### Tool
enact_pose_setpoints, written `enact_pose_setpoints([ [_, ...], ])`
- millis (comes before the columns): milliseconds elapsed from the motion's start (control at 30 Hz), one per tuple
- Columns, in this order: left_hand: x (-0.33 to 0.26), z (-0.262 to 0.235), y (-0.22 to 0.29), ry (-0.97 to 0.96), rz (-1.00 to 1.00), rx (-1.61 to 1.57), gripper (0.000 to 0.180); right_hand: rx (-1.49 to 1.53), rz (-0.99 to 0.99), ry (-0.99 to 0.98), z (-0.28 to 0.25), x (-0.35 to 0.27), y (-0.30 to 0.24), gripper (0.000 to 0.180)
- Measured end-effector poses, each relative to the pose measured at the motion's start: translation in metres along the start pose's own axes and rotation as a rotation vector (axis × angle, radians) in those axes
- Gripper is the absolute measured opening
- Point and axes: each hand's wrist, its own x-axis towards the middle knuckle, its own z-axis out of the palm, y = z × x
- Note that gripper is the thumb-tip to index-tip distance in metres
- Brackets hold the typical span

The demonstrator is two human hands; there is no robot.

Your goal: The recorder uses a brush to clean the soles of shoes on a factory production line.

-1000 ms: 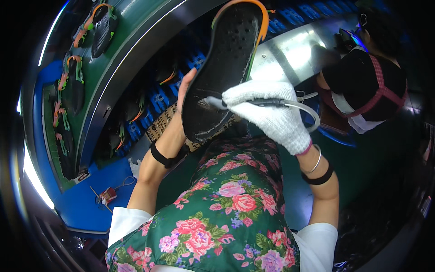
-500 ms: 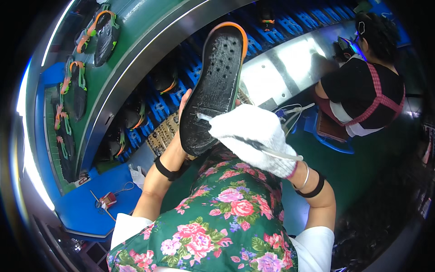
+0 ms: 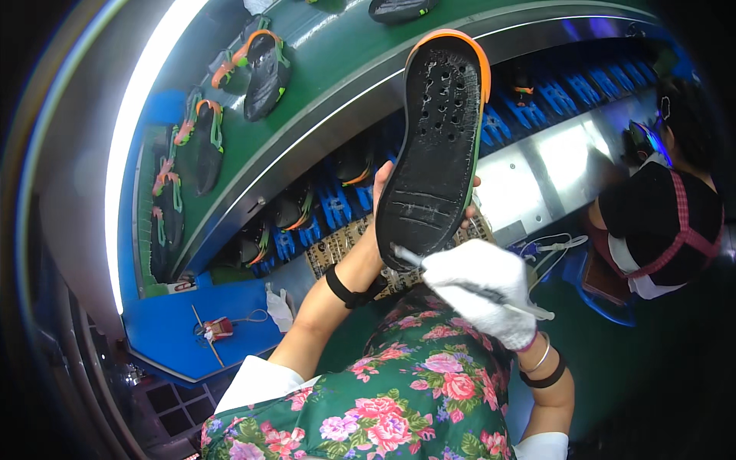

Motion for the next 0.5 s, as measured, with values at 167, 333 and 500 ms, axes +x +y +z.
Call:
enact_pose_setpoints([
  [167,0.005,0.016,0.009,-0.005,0.041,0.089,0.105,0.568,0.182,-0.005,-0.015,-0.012,0.004,0.011],
  [333,0.0,0.062,0.019,-0.024,0.032,0.177,0.112,0.832,0.149,0.342,-0.031,-0.034,0.001,0.014],
  [500,0.01,0.098,0.031,-0.223,-0.012,0.22,0.131,0.723,0.316,0.713,-0.036,-0.064,-0.006,0.017],
])
